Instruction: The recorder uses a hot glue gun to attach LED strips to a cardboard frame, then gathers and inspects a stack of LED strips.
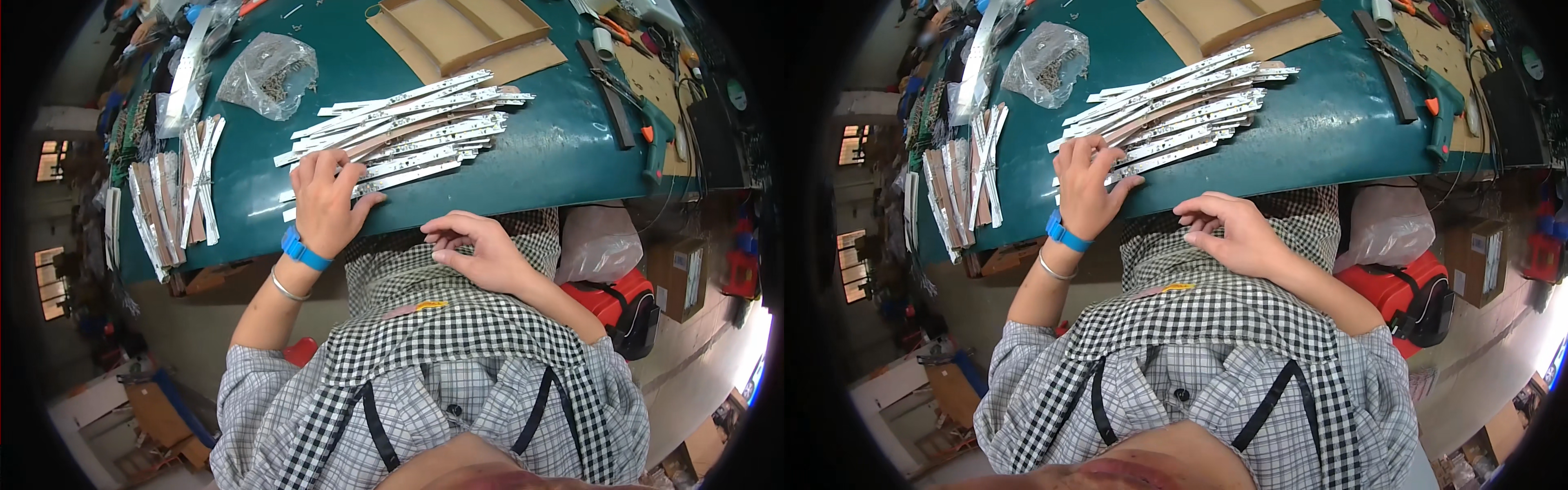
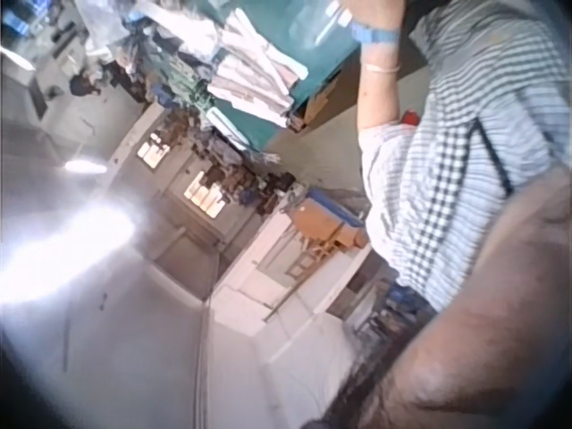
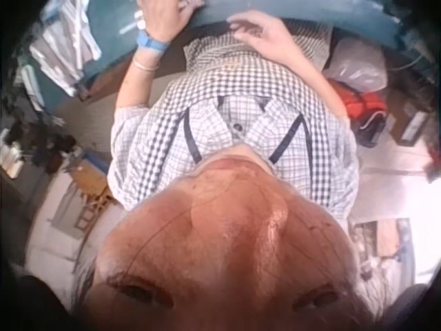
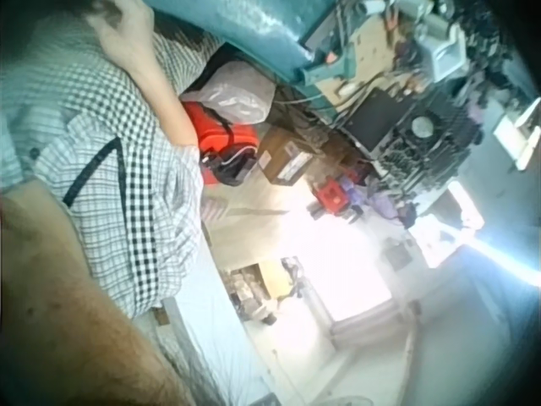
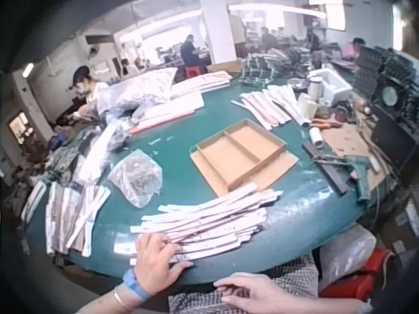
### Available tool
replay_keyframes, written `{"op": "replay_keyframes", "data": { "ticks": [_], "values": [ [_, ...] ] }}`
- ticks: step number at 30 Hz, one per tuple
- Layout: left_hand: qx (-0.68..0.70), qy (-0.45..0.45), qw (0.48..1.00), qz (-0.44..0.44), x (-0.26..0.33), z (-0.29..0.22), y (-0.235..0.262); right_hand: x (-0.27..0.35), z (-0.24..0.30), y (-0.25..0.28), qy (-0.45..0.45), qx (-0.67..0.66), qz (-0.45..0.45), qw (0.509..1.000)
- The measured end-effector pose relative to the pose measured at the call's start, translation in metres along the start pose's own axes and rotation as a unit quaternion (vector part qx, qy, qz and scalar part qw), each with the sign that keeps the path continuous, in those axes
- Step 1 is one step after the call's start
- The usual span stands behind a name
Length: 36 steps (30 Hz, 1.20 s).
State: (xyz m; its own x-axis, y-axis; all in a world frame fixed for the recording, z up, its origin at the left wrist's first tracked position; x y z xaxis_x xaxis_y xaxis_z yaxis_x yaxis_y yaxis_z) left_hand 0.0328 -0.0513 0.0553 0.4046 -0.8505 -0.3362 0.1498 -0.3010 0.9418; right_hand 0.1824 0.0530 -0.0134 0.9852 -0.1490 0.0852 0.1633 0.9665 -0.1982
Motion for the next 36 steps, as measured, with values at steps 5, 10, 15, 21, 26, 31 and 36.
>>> {"op": "replay_keyframes", "data": {
  "ticks": [5,10,15,21,26,31,36],
  "values": [
    [-0.022,0.071,0.997,-0.02,0.023,0.015,-0.008,0.003,-0.003,0.0,-0.029,0.025,0.003,0.999],
    [0.016,0.09,0.995,-0.043,0.04,0.028,0.01,0.01,-0.011,0.01,-0.048,0.001,-0.025,0.999],
    [-0.012,0.026,0.995,-0.091,0.017,0.031,0.017,0.002,-0.011,0.011,-0.045,-0.005,-0.028,0.999],
    [-0.033,-0.041,0.998,0.036,-0.04,0.05,-0.041,-0.001,0.011,0.0,-0.008,0.036,0.008,0.999],
    [0.046,-0.03,0.982,0.183,-0.062,0.06,-0.052,0.011,-0.003,0.016,-0.053,0.004,-0.038,0.998],
    [0.082,-0.059,0.979,0.176,-0.07,0.056,-0.052,0.009,0.002,0.021,-0.038,-0.003,-0.04,0.998],
    [0.009,-0.017,0.983,0.184,-0.075,0.05,-0.047,0.004,0.003,0.03,-0.047,-0.041,-0.051,0.997]
  ]
}}
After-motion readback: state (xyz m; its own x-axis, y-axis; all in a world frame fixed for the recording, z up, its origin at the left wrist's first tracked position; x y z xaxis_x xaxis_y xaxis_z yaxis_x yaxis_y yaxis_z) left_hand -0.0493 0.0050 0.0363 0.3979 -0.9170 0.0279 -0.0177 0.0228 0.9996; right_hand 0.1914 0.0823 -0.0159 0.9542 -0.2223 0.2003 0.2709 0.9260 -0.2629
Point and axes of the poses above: each hand's wrist, its own x-axis away from the middle knuckle, its own y-axis out of the back of the hand, z = x × y, the point moved 8 cm from there along -x, towards the middle knuckle, and after that the axes turned 11 degrees about -x, right-handed, at the moved point
